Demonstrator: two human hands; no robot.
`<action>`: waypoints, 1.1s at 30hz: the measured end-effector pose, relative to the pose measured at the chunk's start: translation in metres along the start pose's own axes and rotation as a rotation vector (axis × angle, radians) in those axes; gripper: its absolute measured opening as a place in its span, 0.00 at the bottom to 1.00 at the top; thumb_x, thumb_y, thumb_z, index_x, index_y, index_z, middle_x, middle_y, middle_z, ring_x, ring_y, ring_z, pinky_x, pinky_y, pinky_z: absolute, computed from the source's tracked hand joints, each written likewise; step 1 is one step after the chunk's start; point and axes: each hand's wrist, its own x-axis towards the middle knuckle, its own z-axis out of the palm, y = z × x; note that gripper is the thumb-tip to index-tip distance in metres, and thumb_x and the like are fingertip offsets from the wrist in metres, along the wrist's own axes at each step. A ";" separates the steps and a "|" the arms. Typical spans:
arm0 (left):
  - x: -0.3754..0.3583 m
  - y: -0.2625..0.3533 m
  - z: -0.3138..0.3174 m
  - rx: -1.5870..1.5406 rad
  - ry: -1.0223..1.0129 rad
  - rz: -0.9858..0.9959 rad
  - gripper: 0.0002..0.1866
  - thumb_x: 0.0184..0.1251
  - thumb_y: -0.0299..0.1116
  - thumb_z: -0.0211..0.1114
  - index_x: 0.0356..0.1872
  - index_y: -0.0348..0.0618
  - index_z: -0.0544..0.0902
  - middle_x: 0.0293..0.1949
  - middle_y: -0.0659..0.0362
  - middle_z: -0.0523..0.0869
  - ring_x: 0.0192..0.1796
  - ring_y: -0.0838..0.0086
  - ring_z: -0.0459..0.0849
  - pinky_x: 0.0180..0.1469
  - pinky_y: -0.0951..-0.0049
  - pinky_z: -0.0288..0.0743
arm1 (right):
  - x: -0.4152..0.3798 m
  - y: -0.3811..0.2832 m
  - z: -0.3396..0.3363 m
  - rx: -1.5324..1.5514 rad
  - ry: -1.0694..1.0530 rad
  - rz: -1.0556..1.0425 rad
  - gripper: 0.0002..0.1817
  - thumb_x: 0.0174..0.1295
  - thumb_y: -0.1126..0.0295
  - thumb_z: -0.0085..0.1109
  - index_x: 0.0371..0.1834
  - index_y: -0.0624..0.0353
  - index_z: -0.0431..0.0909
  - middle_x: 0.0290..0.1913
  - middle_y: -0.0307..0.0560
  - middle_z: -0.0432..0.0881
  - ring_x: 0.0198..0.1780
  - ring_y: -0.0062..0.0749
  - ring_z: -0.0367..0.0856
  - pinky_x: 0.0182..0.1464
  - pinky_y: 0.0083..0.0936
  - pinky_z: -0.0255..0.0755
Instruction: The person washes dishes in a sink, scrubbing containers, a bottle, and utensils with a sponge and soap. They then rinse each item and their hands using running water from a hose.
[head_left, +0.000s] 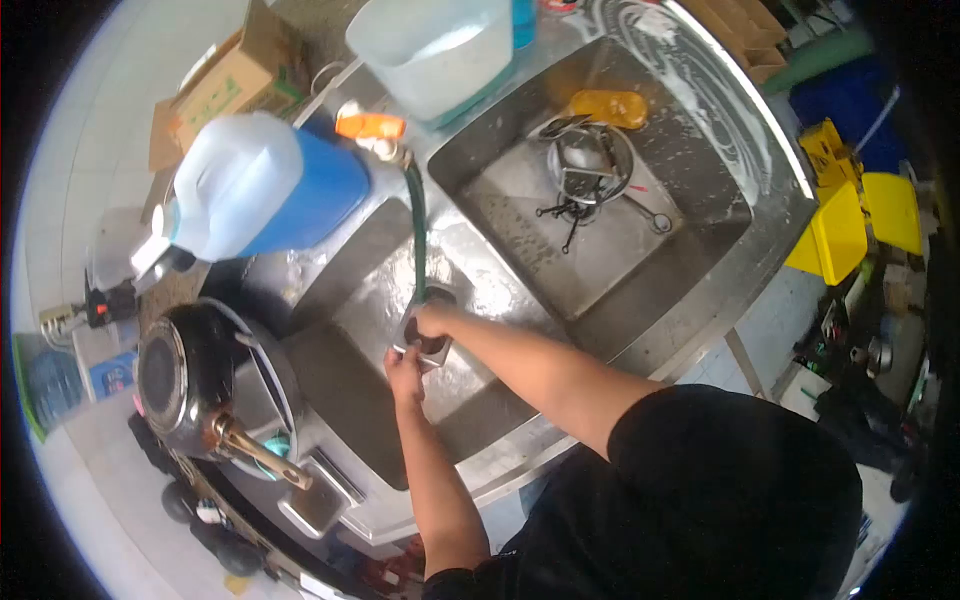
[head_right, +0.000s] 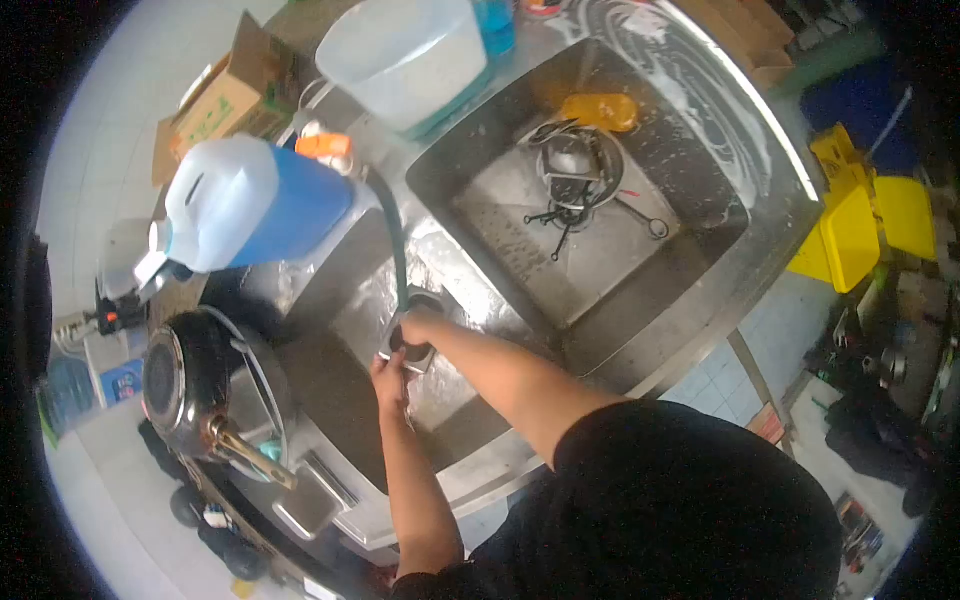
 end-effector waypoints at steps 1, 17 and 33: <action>-0.006 0.004 0.000 -0.008 -0.069 0.016 0.10 0.68 0.26 0.67 0.48 0.37 0.81 0.41 0.58 0.87 0.36 0.73 0.87 0.33 0.70 0.88 | 0.008 0.009 0.006 -0.146 -0.061 -0.041 0.18 0.66 0.63 0.54 0.53 0.57 0.87 0.58 0.52 0.86 0.61 0.49 0.83 0.62 0.42 0.77; -0.124 -0.002 -0.037 1.072 0.081 0.699 0.05 0.61 0.24 0.62 0.37 0.44 0.81 0.78 0.36 0.58 0.41 0.47 0.89 0.40 0.54 0.84 | -0.093 -0.063 0.011 1.598 -0.262 0.441 0.31 0.77 0.45 0.44 0.71 0.58 0.64 0.61 0.51 0.78 0.59 0.46 0.79 0.61 0.48 0.75; -0.344 0.032 -0.190 0.095 1.018 0.833 0.43 0.48 0.36 0.84 0.63 0.33 0.69 0.51 0.48 0.82 0.53 0.60 0.82 0.58 0.63 0.76 | -0.223 -0.238 0.158 0.921 -0.081 -0.251 0.29 0.81 0.45 0.36 0.40 0.61 0.74 0.36 0.45 0.80 0.32 0.26 0.79 0.34 0.25 0.75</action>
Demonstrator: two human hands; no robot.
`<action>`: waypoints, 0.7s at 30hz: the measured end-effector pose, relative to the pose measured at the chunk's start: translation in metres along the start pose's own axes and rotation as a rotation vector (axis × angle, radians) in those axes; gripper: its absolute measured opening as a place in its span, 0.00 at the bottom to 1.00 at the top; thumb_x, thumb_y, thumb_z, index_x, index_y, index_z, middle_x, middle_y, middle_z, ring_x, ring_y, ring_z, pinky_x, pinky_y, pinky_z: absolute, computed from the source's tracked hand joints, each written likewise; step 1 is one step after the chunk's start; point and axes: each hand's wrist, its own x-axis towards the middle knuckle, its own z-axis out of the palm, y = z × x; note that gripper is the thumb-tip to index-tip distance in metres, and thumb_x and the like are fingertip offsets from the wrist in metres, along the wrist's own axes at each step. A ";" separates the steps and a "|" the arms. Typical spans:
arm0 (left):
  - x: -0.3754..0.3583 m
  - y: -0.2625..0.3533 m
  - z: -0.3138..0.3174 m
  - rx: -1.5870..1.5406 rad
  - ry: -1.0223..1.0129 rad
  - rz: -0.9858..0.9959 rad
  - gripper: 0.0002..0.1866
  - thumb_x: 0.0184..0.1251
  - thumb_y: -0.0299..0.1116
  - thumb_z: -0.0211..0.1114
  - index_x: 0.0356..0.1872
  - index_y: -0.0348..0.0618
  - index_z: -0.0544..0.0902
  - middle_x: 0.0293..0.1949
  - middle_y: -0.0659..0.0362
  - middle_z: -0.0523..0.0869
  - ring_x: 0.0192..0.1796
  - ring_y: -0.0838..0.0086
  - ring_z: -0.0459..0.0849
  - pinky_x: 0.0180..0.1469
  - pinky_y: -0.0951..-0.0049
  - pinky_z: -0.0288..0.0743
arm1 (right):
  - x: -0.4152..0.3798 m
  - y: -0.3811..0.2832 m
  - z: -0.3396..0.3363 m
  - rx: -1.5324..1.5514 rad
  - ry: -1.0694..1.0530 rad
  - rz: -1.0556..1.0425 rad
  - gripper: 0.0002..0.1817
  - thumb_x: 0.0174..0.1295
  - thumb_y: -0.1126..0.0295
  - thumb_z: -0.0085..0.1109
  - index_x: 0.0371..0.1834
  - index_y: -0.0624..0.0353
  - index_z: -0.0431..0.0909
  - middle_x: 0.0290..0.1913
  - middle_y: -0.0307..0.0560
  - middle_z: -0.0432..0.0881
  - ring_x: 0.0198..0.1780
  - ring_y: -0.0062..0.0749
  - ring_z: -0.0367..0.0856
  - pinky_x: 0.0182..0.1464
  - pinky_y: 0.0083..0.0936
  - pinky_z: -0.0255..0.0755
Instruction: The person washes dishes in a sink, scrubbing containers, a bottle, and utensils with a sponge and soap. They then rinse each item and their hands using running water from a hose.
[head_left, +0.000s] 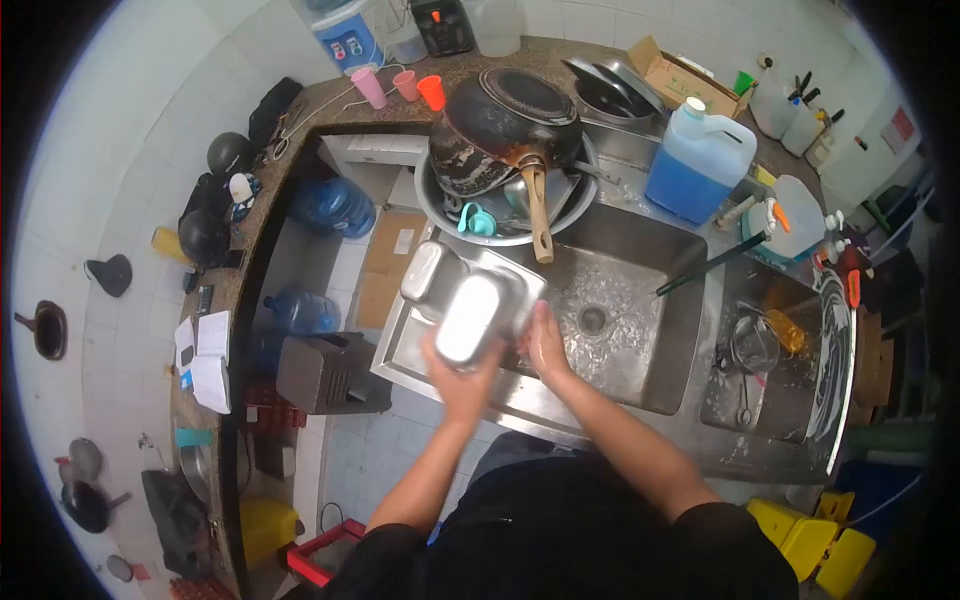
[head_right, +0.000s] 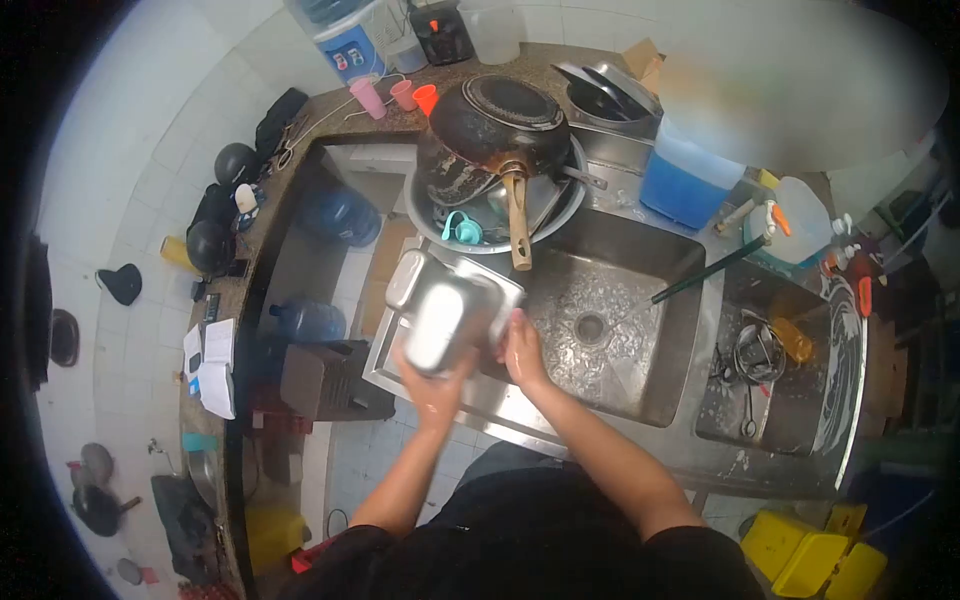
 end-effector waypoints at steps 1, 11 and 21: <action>0.023 -0.004 -0.018 0.058 0.027 0.053 0.42 0.48 0.36 0.84 0.62 0.34 0.70 0.51 0.48 0.82 0.53 0.61 0.82 0.58 0.63 0.76 | -0.003 -0.010 0.007 -0.031 -0.048 -0.097 0.25 0.81 0.48 0.40 0.41 0.60 0.73 0.36 0.44 0.79 0.31 0.23 0.78 0.33 0.22 0.73; 0.122 -0.069 -0.022 0.182 -0.077 -0.011 0.42 0.47 0.36 0.87 0.59 0.29 0.71 0.49 0.46 0.83 0.47 0.64 0.84 0.49 0.66 0.80 | -0.075 -0.061 -0.165 -0.050 0.361 -0.445 0.05 0.74 0.73 0.54 0.45 0.56 0.68 0.34 0.41 0.78 0.28 0.20 0.76 0.31 0.19 0.71; 0.084 -0.139 0.015 0.037 -0.049 -0.218 0.43 0.54 0.28 0.81 0.69 0.34 0.66 0.62 0.47 0.78 0.59 0.63 0.80 0.62 0.63 0.76 | -0.066 -0.041 -0.530 -1.358 1.240 -0.248 0.18 0.58 0.67 0.68 0.51 0.55 0.76 0.46 0.52 0.82 0.53 0.46 0.79 0.56 0.47 0.71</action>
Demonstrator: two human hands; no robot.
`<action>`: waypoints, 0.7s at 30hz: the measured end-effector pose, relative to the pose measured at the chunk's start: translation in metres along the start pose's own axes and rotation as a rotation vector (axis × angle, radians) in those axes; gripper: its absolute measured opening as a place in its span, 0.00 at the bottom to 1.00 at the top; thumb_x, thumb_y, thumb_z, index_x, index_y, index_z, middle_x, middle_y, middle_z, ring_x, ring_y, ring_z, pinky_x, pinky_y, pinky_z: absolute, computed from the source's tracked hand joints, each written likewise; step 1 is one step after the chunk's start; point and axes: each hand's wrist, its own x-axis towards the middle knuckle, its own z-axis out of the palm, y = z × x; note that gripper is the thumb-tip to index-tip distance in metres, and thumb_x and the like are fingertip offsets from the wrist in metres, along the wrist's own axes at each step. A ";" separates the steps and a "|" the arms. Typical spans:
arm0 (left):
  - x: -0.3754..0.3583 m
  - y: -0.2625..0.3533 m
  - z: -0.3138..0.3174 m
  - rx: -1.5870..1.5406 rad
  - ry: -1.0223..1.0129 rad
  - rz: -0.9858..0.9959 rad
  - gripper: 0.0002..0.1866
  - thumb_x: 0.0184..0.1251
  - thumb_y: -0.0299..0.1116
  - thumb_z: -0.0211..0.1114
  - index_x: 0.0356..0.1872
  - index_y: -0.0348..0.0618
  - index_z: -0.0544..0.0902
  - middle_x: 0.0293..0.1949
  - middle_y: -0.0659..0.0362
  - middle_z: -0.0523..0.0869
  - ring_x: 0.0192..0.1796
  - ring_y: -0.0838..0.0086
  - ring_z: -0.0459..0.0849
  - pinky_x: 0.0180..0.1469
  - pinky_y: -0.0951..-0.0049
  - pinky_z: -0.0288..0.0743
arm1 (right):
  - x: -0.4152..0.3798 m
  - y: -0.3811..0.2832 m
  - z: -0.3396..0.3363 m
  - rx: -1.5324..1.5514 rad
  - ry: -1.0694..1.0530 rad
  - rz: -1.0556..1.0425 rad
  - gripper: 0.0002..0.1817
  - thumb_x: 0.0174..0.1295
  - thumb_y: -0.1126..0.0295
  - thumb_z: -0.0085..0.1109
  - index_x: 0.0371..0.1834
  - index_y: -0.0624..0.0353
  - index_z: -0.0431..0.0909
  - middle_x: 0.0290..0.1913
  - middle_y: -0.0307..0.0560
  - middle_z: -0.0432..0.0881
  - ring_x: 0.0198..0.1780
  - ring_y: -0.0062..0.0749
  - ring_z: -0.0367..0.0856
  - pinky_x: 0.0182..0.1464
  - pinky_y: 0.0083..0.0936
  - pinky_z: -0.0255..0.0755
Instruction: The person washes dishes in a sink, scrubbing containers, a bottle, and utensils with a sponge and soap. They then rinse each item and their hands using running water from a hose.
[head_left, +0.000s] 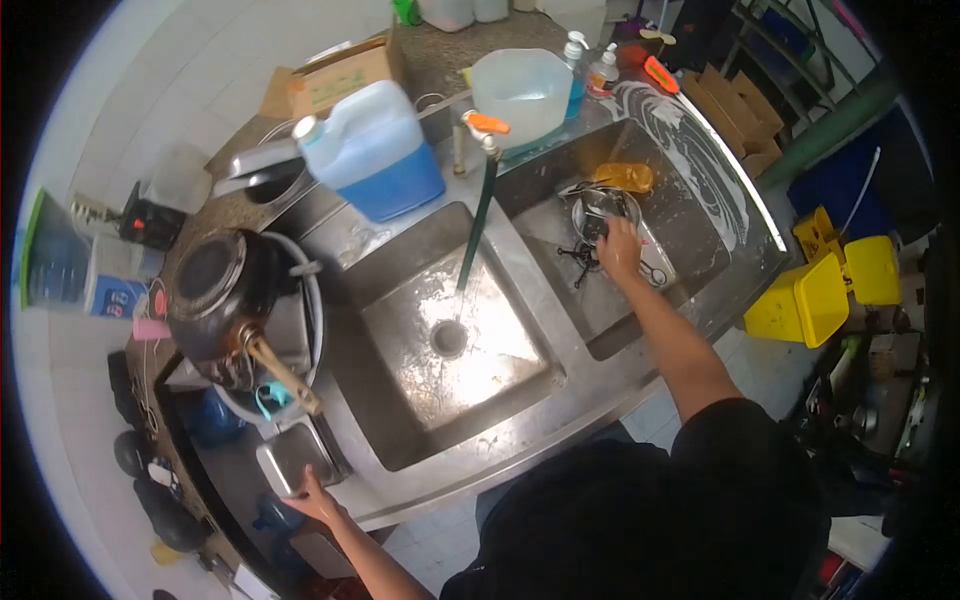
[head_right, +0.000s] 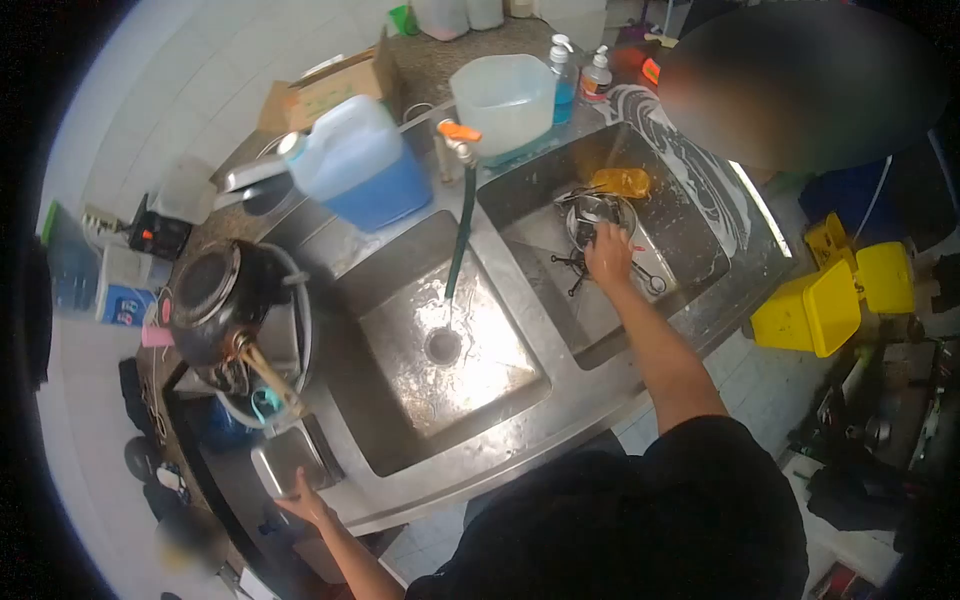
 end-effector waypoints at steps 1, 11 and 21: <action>-0.003 0.002 0.005 0.011 0.014 -0.006 0.44 0.54 0.33 0.83 0.68 0.32 0.66 0.63 0.44 0.76 0.60 0.60 0.79 0.63 0.58 0.75 | 0.018 0.009 0.004 -0.143 -0.014 -0.069 0.21 0.57 0.66 0.69 0.53 0.55 0.76 0.48 0.52 0.83 0.57 0.46 0.78 0.59 0.48 0.69; -0.182 0.072 0.175 0.107 -0.248 0.073 0.17 0.71 0.30 0.68 0.54 0.37 0.73 0.45 0.53 0.80 0.47 0.67 0.80 0.52 0.66 0.77 | 0.075 0.066 0.034 0.052 -0.039 -0.001 0.12 0.72 0.65 0.54 0.40 0.63 0.83 0.35 0.53 0.86 0.39 0.51 0.84 0.43 0.40 0.74; -0.218 0.138 0.323 -0.535 -1.116 -0.689 0.29 0.79 0.51 0.59 0.68 0.40 0.69 0.66 0.47 0.75 0.67 0.66 0.75 0.67 0.62 0.71 | 0.009 -0.060 -0.084 1.135 -0.551 0.686 0.14 0.76 0.59 0.56 0.45 0.56 0.85 0.37 0.33 0.83 0.36 0.18 0.76 0.39 0.22 0.72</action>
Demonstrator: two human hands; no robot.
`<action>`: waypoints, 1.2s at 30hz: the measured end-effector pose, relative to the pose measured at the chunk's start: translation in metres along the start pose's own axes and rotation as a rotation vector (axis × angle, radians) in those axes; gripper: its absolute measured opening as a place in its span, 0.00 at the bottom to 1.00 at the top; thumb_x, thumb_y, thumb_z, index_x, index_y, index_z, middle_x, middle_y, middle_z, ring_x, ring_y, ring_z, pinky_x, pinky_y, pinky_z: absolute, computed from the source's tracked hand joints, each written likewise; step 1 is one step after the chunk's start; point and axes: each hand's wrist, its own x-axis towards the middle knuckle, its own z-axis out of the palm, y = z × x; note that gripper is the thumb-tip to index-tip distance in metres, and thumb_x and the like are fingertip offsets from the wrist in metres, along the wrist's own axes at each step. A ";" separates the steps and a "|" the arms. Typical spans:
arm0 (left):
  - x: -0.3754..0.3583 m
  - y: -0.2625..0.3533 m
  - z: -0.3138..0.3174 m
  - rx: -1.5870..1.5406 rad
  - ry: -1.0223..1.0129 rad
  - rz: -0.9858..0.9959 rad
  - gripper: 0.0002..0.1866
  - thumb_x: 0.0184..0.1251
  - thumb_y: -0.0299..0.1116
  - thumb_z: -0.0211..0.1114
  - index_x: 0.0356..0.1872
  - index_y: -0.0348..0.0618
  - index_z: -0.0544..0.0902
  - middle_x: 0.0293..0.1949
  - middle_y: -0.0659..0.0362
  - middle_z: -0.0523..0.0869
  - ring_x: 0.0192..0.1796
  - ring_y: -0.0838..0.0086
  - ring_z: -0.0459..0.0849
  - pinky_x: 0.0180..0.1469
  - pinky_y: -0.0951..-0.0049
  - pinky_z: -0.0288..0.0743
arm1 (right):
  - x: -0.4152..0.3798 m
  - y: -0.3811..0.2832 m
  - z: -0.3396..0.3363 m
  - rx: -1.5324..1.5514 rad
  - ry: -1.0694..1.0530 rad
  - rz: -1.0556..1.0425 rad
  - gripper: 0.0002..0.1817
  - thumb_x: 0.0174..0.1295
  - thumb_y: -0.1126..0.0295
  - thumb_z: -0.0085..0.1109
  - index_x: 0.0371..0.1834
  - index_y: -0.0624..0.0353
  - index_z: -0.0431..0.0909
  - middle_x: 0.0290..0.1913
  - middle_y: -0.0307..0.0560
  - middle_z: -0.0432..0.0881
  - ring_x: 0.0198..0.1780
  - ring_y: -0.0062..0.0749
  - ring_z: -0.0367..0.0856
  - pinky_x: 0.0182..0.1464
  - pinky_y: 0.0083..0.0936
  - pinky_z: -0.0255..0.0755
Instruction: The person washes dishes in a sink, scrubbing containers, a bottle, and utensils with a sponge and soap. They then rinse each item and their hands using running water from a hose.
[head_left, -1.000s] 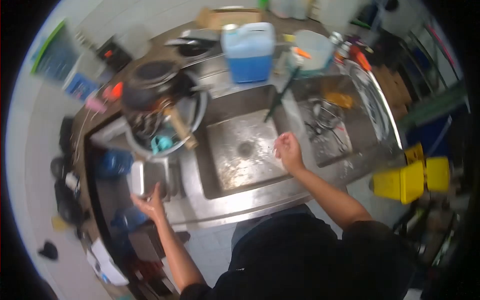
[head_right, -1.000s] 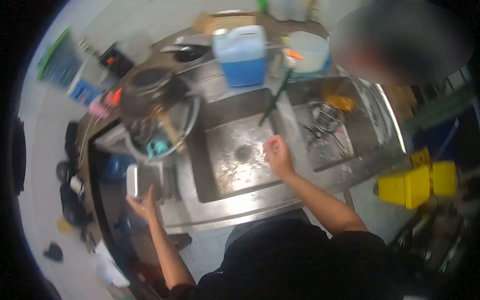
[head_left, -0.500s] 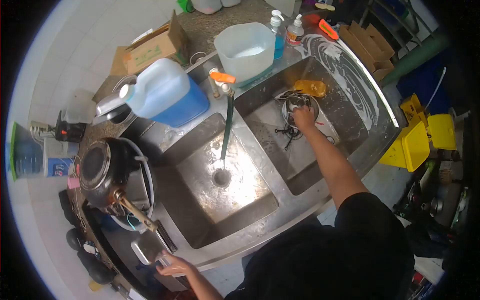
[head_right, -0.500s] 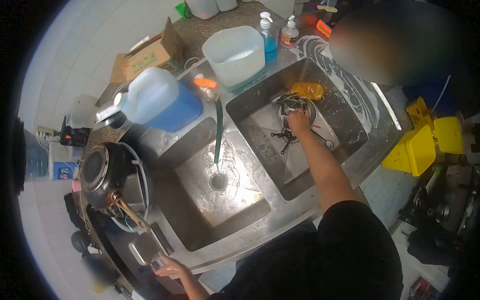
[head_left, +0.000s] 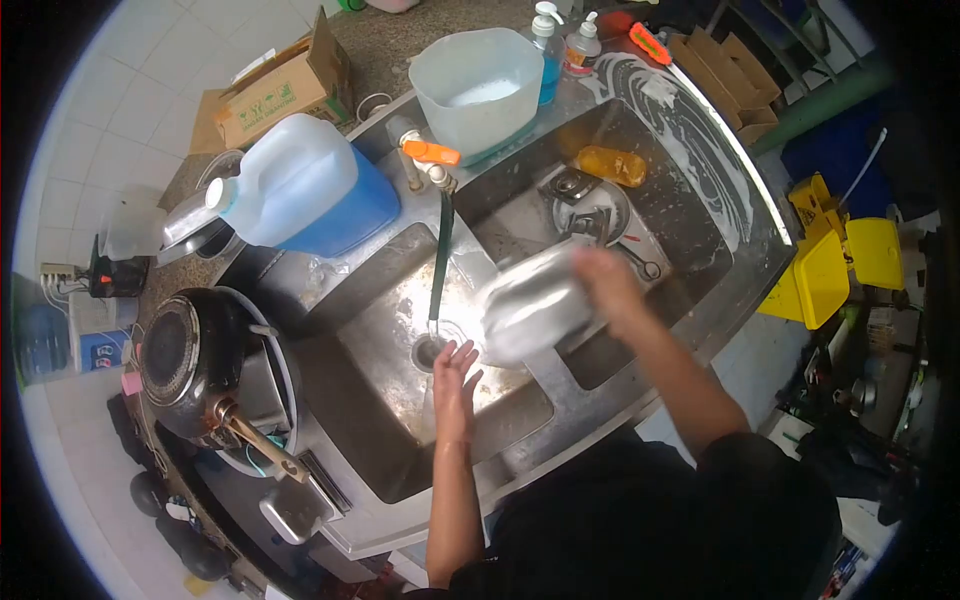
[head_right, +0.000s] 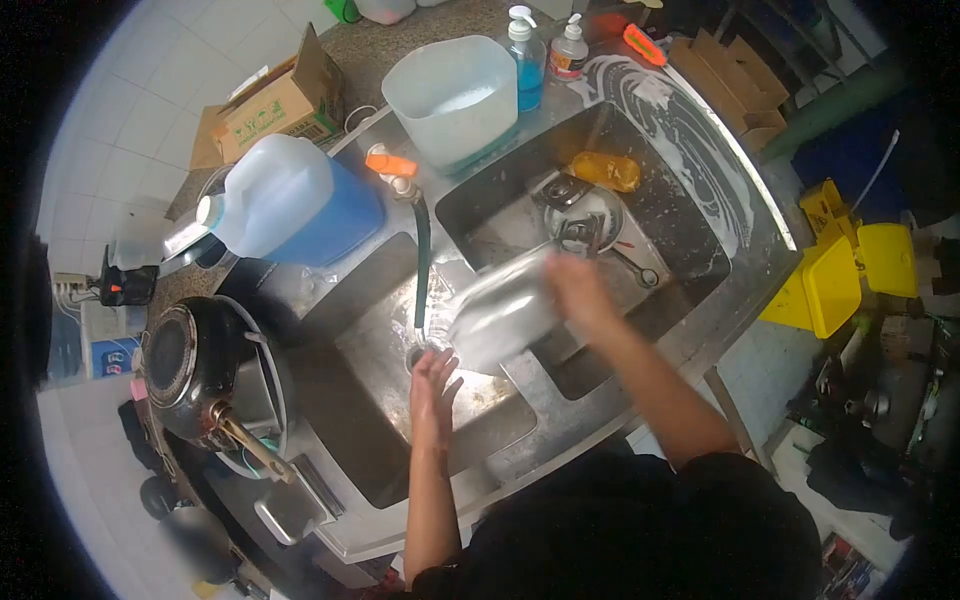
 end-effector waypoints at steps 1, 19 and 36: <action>0.002 0.003 -0.013 -0.022 -0.059 -0.062 0.39 0.78 0.63 0.50 0.73 0.39 0.65 0.74 0.46 0.66 0.76 0.62 0.65 0.75 0.58 0.60 | -0.014 0.010 0.029 -0.030 -0.136 0.018 0.13 0.75 0.59 0.57 0.44 0.56 0.85 0.36 0.33 0.83 0.36 0.17 0.76 0.39 0.21 0.72; 0.124 -0.057 -0.124 1.004 0.344 0.139 0.19 0.77 0.40 0.57 0.25 0.43 0.83 0.21 0.59 0.80 0.23 0.70 0.76 0.31 0.64 0.71 | 0.018 0.127 0.229 -0.192 -0.394 -0.067 0.20 0.70 0.61 0.62 0.52 0.63 0.67 0.39 0.54 0.88 0.40 0.37 0.88 0.44 0.35 0.78; 0.102 -0.056 -0.166 0.403 0.184 -0.136 0.17 0.74 0.39 0.59 0.52 0.38 0.84 0.48 0.47 0.87 0.51 0.55 0.85 0.57 0.57 0.78 | 0.015 0.109 0.239 -0.075 -0.484 0.019 0.22 0.63 0.61 0.70 0.52 0.63 0.73 0.35 0.51 0.87 0.32 0.32 0.87 0.38 0.31 0.78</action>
